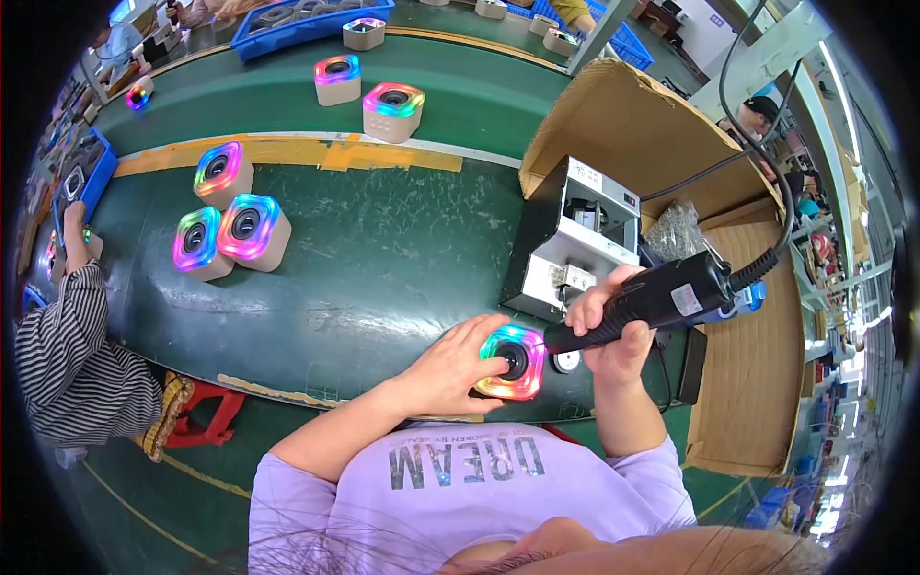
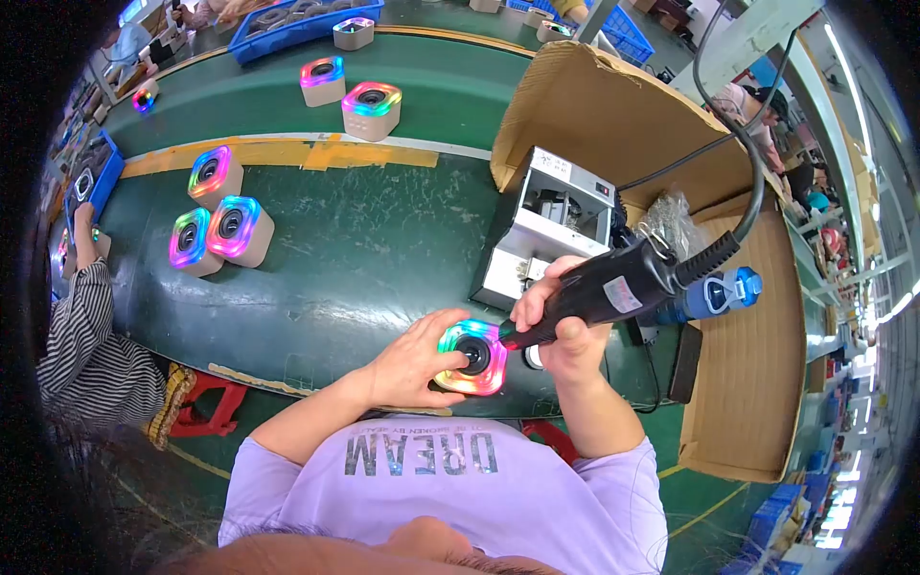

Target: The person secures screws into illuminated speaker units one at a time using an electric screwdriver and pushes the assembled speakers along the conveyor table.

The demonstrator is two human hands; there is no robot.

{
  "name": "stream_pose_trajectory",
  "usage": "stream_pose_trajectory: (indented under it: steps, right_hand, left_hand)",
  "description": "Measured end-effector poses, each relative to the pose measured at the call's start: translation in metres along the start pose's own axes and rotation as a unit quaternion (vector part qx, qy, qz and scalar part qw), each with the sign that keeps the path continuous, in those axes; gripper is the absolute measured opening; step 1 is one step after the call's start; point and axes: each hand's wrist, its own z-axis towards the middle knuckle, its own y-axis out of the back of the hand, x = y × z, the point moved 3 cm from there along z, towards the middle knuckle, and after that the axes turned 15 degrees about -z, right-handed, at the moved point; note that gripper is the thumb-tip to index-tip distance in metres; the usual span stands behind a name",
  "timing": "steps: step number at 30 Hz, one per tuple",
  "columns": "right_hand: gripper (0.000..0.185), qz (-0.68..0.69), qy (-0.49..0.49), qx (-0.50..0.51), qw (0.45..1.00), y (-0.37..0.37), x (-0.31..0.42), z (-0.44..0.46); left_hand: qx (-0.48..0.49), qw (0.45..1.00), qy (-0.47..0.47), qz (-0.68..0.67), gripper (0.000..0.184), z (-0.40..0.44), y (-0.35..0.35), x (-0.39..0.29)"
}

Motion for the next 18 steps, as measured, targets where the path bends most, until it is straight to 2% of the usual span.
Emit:
stream_pose_trajectory:
  steps: [7, 10, 12, 14, 17, 18]
  right_hand:
    - [0.054, 0.001, -0.025, 0.055, 0.998, -0.011, -0.004, -0.001]
    - [0.055, -0.011, -0.008, 0.074, 0.997, -0.009, -0.005, -0.002]
    - [0.055, 0.032, 0.013, 0.077, 0.996, -0.003, -0.003, 0.000]
    - [0.057, 0.009, 0.024, 0.027, 0.999, 0.011, 0.003, 0.007]
    - [0.057, -0.066, 0.058, -0.064, 0.994, 0.029, 0.016, 0.022]
    - [0.056, -0.082, 0.068, -0.080, 0.991, 0.031, 0.018, 0.026]
  left_hand:
    - [0.009, 1.000, -0.005, -0.015, 0.029, 0.002, 0.002, -0.004]
    - [0.011, 1.000, 0.003, -0.018, 0.029, 0.001, 0.002, -0.003]
    - [0.007, 1.000, -0.007, -0.019, 0.031, 0.000, 0.004, -0.003]
    - [0.002, 1.000, -0.016, -0.019, 0.032, -0.001, 0.004, 0.000]
    - [-0.105, 0.993, 0.007, 0.056, 0.041, -0.008, 0.001, 0.001]
    - [-0.103, 0.993, 0.006, 0.057, 0.041, -0.009, -0.001, 0.001]
